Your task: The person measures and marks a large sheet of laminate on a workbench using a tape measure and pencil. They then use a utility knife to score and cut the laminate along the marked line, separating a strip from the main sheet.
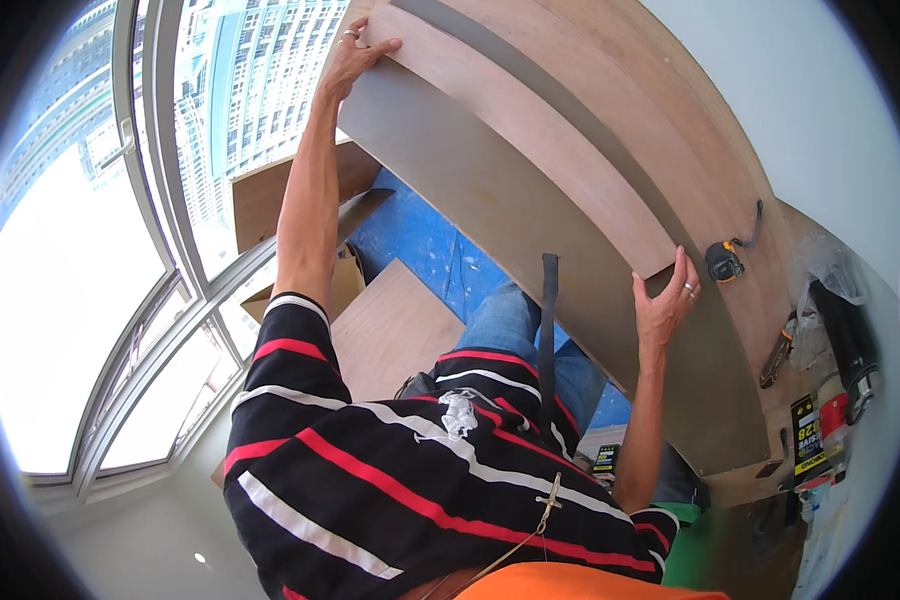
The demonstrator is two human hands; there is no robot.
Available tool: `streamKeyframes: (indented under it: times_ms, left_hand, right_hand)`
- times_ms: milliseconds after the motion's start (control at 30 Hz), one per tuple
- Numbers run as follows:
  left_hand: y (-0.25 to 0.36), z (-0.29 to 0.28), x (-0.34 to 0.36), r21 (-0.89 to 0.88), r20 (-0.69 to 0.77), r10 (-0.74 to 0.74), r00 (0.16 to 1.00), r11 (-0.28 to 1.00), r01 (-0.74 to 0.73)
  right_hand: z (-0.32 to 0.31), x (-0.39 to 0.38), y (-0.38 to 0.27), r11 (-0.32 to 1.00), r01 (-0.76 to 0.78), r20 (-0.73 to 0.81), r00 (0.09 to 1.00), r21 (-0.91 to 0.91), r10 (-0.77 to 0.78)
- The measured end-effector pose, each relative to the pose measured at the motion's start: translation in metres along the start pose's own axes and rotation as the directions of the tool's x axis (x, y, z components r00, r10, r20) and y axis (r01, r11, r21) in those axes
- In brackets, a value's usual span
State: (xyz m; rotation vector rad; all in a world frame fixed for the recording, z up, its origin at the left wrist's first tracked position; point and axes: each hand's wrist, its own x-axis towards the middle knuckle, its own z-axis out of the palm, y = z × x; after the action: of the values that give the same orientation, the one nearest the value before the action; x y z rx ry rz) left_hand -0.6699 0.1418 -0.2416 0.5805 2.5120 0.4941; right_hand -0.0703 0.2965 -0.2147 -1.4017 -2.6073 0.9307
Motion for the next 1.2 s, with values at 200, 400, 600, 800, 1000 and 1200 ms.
streamKeyframes:
  times_ms: [200,400,600,800,1000,1200]
  left_hand:
    - [0.001,-0.004,0.005,-0.217,0.127,-0.066,0.99,0.972,0.092]
    - [-0.003,-0.005,0.009,-0.203,0.184,-0.087,0.979,0.971,0.124]
    - [-0.01,-0.009,0.016,-0.186,0.245,-0.111,0.963,0.97,0.159]
    - [-0.011,-0.008,0.014,-0.183,0.212,-0.11,0.971,0.972,0.15]
    - [-0.007,-0.009,0.013,-0.185,0.227,-0.09,0.97,0.974,0.134]
    - [-0.007,-0.009,0.014,-0.174,0.226,-0.102,0.969,0.974,0.143]
  right_hand:
    - [0.001,-0.006,0.005,0.998,-0.04,0.005,0.999,0.054,0.04]
    - [0.005,-0.018,0.002,0.992,-0.045,-0.006,0.999,0.118,0.046]
    - [0.01,-0.025,0.003,0.989,-0.067,-0.027,0.997,0.131,0.071]
    - [0.012,-0.019,0.007,0.987,-0.075,-0.038,0.996,0.146,0.081]
    - [0.011,-0.016,0.009,0.988,-0.069,-0.024,0.997,0.138,0.073]
    - [0.011,-0.015,0.01,0.991,-0.06,-0.018,0.998,0.123,0.063]
